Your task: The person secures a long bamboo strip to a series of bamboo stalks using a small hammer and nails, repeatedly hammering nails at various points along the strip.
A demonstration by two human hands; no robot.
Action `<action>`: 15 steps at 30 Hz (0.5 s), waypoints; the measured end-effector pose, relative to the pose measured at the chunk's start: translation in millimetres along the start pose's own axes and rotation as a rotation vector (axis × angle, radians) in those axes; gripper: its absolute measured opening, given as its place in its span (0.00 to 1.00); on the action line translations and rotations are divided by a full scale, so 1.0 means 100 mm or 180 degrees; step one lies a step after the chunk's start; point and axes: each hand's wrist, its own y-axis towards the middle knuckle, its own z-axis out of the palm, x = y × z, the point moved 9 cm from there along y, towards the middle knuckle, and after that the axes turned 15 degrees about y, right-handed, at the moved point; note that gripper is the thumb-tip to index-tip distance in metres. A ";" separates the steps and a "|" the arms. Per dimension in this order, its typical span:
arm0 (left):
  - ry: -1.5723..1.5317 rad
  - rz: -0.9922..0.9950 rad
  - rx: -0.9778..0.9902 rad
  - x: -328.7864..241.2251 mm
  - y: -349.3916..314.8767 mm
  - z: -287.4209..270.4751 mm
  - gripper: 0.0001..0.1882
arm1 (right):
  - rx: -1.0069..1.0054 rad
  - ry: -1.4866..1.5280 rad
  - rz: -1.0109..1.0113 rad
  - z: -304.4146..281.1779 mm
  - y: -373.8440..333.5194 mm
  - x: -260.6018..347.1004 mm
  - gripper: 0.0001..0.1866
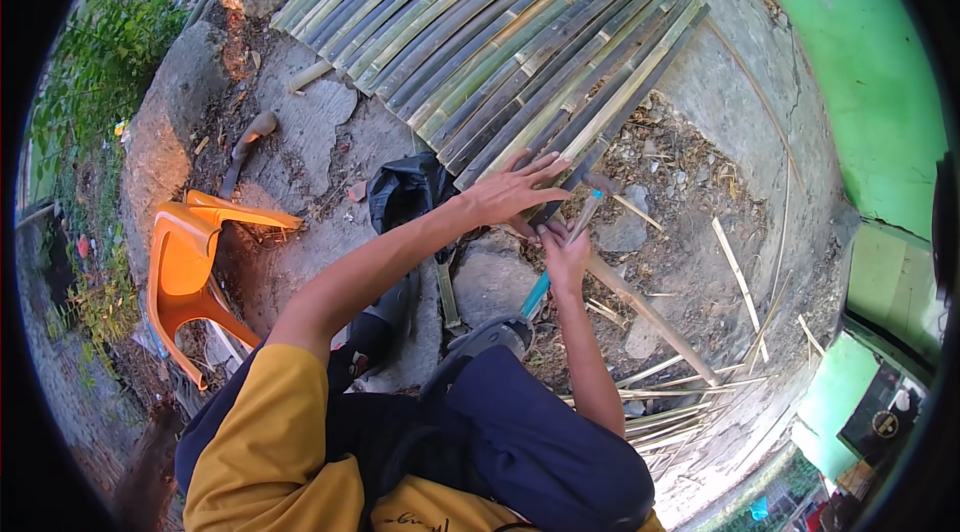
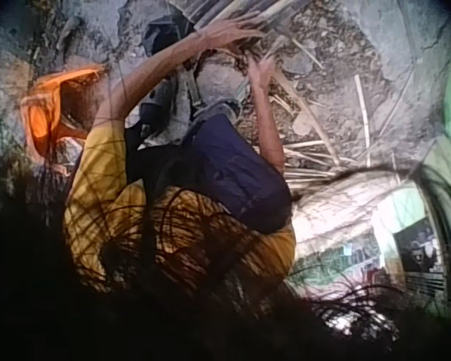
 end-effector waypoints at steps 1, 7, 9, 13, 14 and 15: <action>0.0003 0.0059 0.0020 0.00 0.00 0.02 0.57 | 0.0009 0.0006 -0.0002 0.02 0.00 0.00 0.24; 0.0138 0.0130 0.0295 0.01 0.05 0.15 0.57 | -0.0009 0.0008 0.0038 0.06 -0.03 0.00 0.24; 0.0216 0.0210 0.0328 -0.01 0.06 0.18 0.58 | -0.0005 -0.0081 0.0064 0.06 -0.07 0.03 0.24; 0.0308 0.0239 0.0415 -0.02 0.05 0.23 0.60 | 0.0009 -0.0057 0.0083 0.11 -0.10 0.09 0.24; 0.0302 0.0244 0.0420 -0.03 0.06 0.23 0.60 | -0.0009 -0.0102 0.0088 0.11 -0.11 0.11 0.24; 0.0357 0.0246 0.0435 -0.02 0.06 0.24 0.60 | -0.0017 -0.0146 0.0088 0.11 -0.10 0.12 0.24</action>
